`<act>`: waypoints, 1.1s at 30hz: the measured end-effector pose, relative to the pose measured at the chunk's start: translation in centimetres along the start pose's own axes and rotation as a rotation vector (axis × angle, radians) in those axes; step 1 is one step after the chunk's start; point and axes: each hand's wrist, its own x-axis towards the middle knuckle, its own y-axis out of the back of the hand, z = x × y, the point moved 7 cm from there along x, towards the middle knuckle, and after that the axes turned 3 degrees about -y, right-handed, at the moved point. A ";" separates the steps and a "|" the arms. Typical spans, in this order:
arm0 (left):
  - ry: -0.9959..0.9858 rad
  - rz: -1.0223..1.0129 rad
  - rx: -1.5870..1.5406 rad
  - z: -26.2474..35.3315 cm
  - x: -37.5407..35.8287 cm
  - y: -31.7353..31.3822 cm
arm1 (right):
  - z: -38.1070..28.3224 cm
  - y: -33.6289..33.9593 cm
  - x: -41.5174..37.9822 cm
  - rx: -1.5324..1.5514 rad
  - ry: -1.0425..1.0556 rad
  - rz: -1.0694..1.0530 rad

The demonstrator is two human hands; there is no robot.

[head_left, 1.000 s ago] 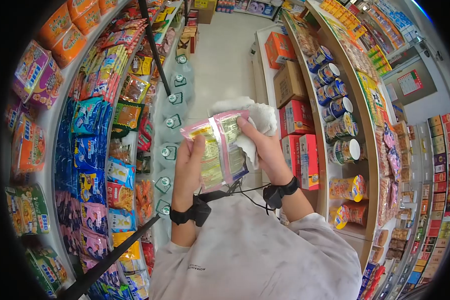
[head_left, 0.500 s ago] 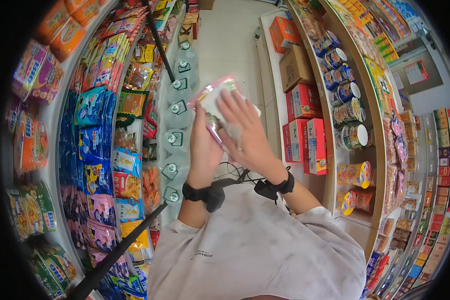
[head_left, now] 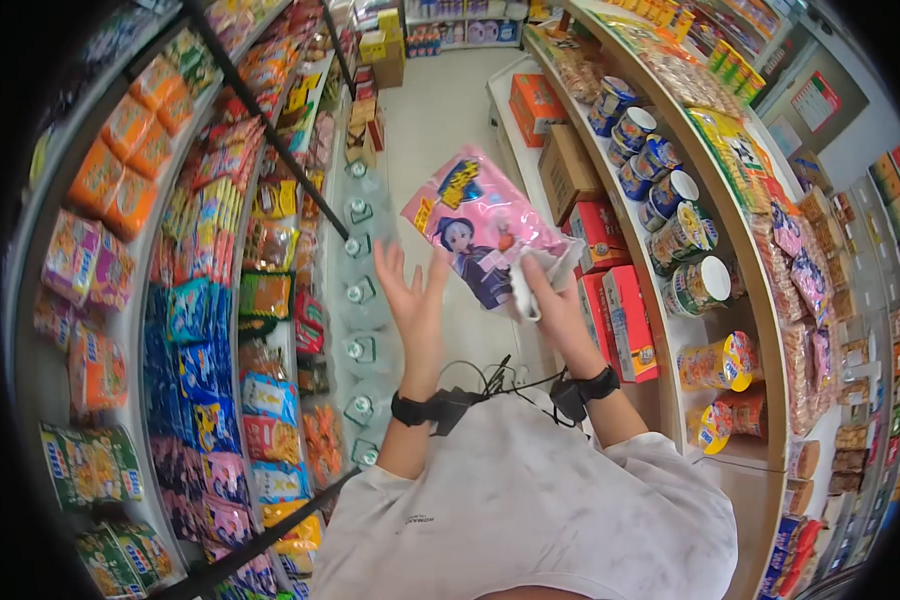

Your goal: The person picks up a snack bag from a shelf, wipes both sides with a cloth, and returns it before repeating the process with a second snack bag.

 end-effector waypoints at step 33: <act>0.847 -0.947 -0.468 -5.8 -8.4 -29.1 | -11.9 37.4 -8.6 0.100 0.171 0.722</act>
